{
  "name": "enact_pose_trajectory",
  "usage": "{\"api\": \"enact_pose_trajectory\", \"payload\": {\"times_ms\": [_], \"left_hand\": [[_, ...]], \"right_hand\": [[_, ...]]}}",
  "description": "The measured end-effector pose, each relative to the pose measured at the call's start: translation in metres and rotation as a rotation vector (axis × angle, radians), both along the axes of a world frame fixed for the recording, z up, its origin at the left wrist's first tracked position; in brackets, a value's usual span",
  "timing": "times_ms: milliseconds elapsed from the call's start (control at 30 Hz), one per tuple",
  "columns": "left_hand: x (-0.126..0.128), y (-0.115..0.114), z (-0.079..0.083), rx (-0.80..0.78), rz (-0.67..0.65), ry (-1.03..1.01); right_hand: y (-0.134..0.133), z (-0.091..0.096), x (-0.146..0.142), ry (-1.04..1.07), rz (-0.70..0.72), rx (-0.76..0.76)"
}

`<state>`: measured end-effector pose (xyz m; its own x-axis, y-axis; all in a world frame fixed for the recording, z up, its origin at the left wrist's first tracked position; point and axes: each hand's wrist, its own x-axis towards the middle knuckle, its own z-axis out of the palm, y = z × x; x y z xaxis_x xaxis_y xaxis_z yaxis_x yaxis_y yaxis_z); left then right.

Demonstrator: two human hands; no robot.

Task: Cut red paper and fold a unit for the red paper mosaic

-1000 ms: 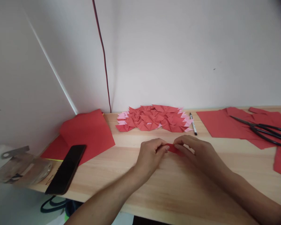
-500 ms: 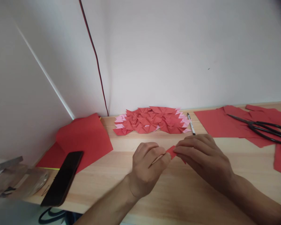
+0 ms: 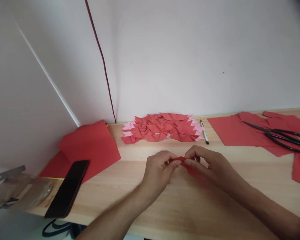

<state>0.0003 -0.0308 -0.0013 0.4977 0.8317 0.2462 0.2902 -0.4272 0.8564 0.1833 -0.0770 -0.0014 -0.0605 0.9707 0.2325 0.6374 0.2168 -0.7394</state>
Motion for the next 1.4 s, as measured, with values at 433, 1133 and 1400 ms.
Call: {"api": "enact_pose_trajectory", "payload": {"times_ms": [433,1133,1400], "left_hand": [[0.004,0.002,-0.008,-0.440,-0.121,-0.037],[0.001,0.012,-0.007,-0.692,-0.079,-0.279],[-0.003,0.015,-0.007,-0.732,-0.082,-0.389]], "right_hand": [[0.003,-0.005,-0.003,0.011,-0.006,-0.089],[0.009,-0.005,0.015,0.092,0.109,0.058],[0.010,-0.003,0.020,0.076,0.253,0.050]]}}
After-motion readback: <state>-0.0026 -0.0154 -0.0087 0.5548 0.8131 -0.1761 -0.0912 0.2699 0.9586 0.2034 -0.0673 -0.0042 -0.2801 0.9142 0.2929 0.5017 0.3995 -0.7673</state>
